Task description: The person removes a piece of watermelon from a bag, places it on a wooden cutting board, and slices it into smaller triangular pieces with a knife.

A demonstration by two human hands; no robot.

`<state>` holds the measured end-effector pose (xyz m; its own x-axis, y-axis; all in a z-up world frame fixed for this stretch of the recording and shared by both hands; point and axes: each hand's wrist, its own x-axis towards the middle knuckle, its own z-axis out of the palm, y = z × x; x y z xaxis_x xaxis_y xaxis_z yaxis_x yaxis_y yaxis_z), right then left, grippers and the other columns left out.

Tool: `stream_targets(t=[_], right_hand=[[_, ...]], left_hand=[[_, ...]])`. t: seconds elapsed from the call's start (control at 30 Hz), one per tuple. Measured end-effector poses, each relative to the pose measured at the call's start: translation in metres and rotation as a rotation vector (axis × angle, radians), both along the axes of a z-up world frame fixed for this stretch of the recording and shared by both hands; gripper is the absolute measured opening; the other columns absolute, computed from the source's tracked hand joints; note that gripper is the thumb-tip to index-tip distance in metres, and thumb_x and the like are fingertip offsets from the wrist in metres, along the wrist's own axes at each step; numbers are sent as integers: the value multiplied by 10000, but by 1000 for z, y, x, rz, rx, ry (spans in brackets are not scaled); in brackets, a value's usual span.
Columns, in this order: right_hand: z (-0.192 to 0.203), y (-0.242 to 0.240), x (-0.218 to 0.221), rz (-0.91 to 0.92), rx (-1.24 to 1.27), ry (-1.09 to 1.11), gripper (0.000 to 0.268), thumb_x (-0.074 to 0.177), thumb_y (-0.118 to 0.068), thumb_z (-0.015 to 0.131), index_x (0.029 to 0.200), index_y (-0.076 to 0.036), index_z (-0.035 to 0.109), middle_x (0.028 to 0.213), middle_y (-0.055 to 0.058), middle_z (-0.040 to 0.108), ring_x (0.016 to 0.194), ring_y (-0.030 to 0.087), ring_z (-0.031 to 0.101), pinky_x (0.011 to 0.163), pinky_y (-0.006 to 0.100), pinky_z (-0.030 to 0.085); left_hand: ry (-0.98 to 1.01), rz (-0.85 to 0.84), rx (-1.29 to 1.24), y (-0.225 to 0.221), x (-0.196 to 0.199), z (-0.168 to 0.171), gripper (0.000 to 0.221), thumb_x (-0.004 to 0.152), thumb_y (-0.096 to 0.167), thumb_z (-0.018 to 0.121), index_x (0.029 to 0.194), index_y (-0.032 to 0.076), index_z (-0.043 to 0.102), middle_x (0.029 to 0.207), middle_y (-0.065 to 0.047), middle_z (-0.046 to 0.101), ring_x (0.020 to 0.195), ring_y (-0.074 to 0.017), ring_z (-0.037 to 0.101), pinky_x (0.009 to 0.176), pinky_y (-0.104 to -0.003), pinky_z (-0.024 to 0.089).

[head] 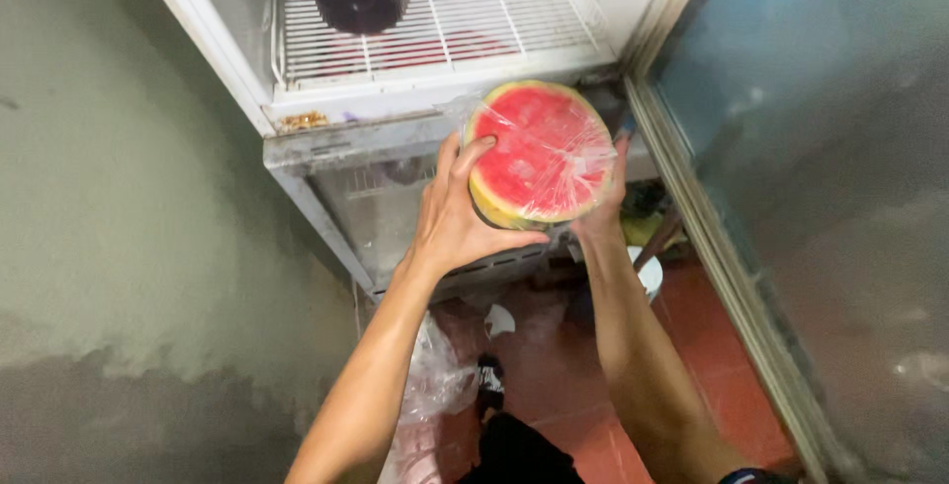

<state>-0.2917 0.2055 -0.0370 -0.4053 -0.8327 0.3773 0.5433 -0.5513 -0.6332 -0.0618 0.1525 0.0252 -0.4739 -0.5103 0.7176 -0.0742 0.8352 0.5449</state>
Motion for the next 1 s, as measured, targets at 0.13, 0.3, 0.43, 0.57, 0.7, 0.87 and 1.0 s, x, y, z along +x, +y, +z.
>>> stream_targets(t=[0.13, 0.3, 0.43, 0.57, 0.7, 0.87, 1.0], right_hand=[[2, 77, 52, 0, -41, 1, 747, 1083, -605, 345, 1520, -14, 482, 1495, 160, 567, 1375, 312, 562, 1217, 480, 421], [34, 153, 106, -63, 1, -72, 756, 1072, -615, 336, 1525, -24, 467, 1512, 152, 548, 1408, 319, 529, 1235, 490, 396], [86, 212, 155, -55, 42, 160, 891, 1053, -687, 293, 1615, -3, 384, 1605, 177, 476, 1497, 286, 464, 1297, 438, 319], [131, 253, 187, -25, 200, 388, 848, 1041, -662, 198, 1674, -97, 206, 1667, 161, 383, 1556, 288, 372, 1296, 419, 252], [156, 315, 190, -289, 310, 750, 679, 1102, -474, 301, 1647, -74, 241, 1613, 175, 448, 1516, 329, 434, 1269, 434, 296], [127, 419, 114, -1726, 168, 1284, 561, 1007, -67, 716, 1507, -77, 462, 1531, 130, 467, 1446, 316, 481, 1272, 452, 365], [65, 438, 27, -1434, 363, 1084, 874, 1076, -184, 648, 1647, 18, 19, 1711, 255, 48, 1612, 431, 140, 1368, 547, 142]], left_hand=[[-16, -50, -14, 65, 54, 2, 1156, 518, 554, 1020, 1414, 246, 358, 1508, -271, 402, 1290, -488, 579, 992, -561, 569], [52, -149, 113, 134, 90, 16, 1332, 528, 470, 1050, 1520, 236, 192, 1585, -240, 390, 1363, -428, 558, 1091, -520, 510], [355, -377, 483, 189, 98, 8, 1609, 564, 293, 1039, 1653, 151, -137, 1682, -190, 277, 1529, -329, 403, 1272, -480, 361], [604, -489, 739, 220, 106, -10, 1504, 642, 222, 988, 1678, 134, -99, 1682, -155, 283, 1533, -293, 374, 1282, -457, 339], [876, -731, 1148, 253, 107, -43, 1219, 750, 346, 906, 1631, 109, 98, 1605, -123, 347, 1456, -280, 401, 1229, -455, 331], [1003, -883, 1330, 284, 112, -87, 916, 847, 523, 810, 1507, 7, 441, 1524, -130, 505, 1410, -301, 468, 1220, -483, 352], [1046, -749, 1281, 314, 157, -98, 888, 860, 504, 821, 1500, 23, 436, 1475, -117, 533, 1369, -299, 502, 1207, -507, 381]])
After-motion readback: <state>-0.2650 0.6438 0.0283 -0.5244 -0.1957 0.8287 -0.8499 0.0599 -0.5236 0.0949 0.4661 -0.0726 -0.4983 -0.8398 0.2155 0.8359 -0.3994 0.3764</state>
